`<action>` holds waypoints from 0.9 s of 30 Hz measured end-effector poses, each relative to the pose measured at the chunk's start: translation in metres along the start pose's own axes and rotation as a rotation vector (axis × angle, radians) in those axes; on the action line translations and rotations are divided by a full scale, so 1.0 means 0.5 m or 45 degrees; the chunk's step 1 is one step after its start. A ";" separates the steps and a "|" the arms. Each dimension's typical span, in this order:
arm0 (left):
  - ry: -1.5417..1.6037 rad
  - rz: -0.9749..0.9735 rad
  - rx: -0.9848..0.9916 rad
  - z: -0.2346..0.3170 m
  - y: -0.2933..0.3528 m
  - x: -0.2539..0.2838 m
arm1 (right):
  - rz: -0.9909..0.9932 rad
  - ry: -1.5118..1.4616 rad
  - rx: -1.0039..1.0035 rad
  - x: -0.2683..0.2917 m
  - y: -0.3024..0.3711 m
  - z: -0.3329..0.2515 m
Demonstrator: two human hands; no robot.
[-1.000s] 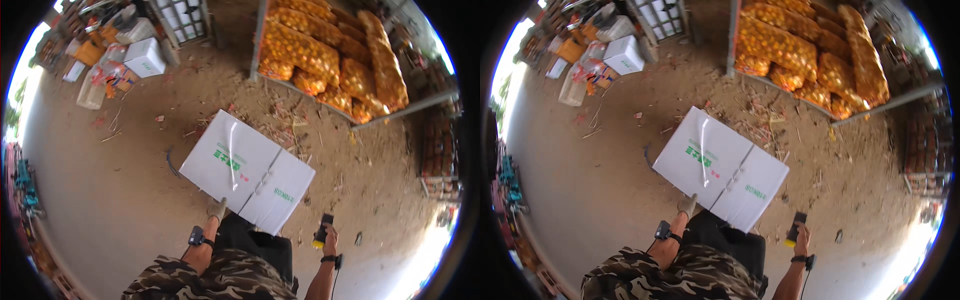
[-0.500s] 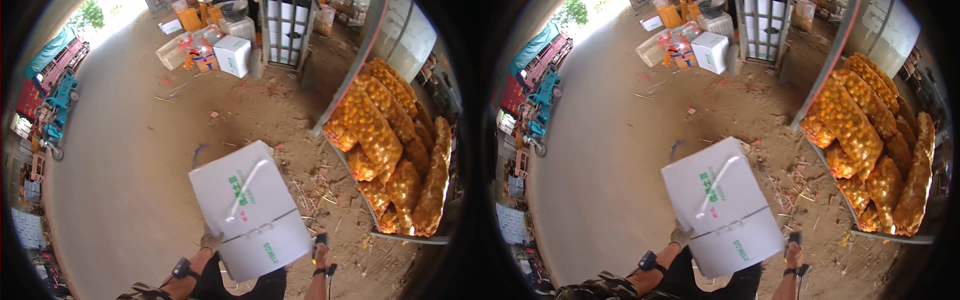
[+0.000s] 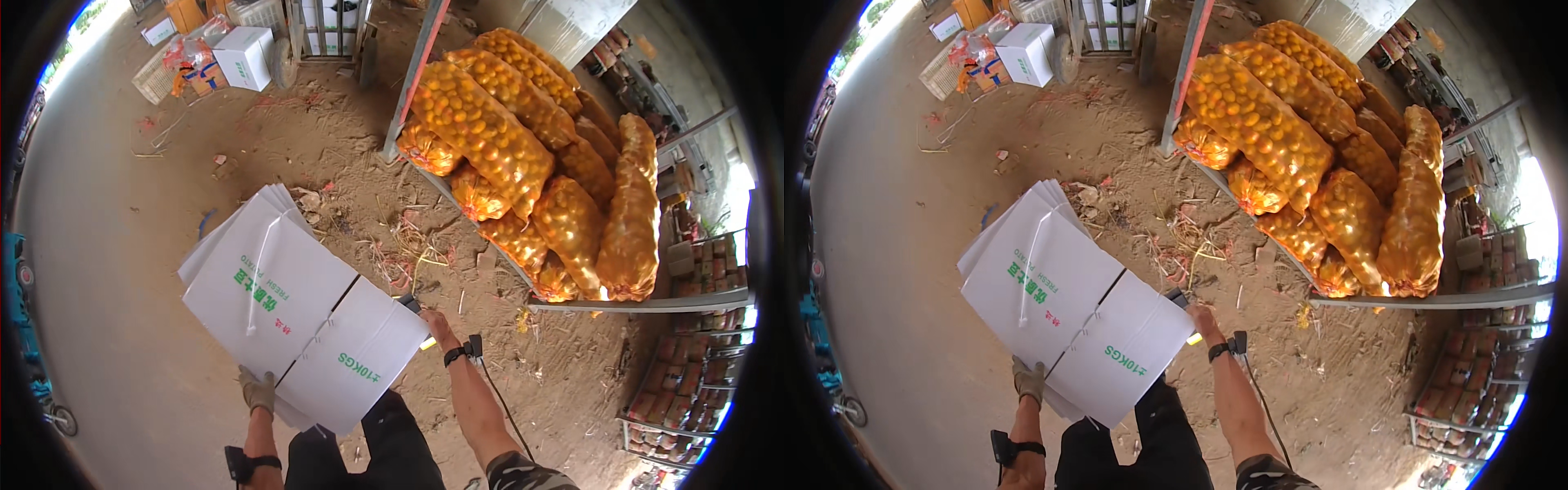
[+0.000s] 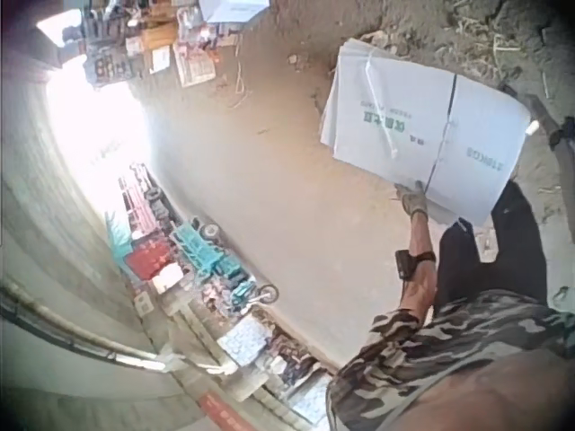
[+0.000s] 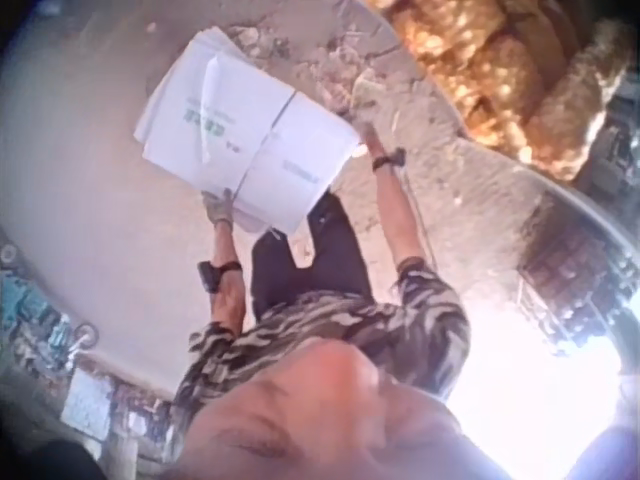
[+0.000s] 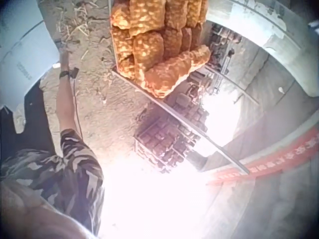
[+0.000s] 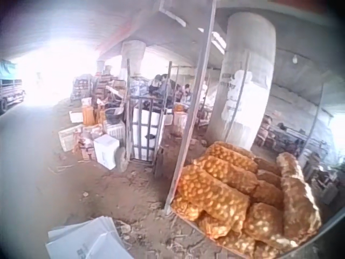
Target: Assemble and tape the bottom of cardboard boxes in a produce warehouse setting.
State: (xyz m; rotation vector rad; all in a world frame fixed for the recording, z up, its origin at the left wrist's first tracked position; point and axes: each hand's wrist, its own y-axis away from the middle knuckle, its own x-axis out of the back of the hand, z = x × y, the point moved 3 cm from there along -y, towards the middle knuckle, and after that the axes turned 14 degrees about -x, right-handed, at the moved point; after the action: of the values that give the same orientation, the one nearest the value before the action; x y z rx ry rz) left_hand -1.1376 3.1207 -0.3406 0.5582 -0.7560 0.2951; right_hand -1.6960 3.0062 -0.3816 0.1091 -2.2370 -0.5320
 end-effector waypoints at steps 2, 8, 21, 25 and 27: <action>-0.213 -0.104 0.035 0.044 0.015 -0.003 | -0.048 -0.662 -0.308 0.062 0.079 -0.021; 0.023 -0.214 -0.017 0.036 0.083 0.059 | -0.269 -0.602 -0.178 0.299 0.462 -0.508; 1.890 0.312 -0.482 0.331 0.174 0.426 | -0.209 -0.218 0.292 0.089 0.652 -0.881; 1.694 0.393 -0.612 0.414 0.154 0.512 | -0.249 -0.169 0.490 0.080 0.610 -0.906; 1.406 0.405 -0.549 0.451 0.140 0.506 | -0.266 -0.127 0.530 0.104 0.589 -0.941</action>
State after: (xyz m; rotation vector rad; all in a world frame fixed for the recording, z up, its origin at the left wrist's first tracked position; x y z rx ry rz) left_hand -1.1194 3.0624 0.0000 -0.1767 0.1861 0.6381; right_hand -1.3535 3.1010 0.0483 0.5447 -2.4203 -0.1748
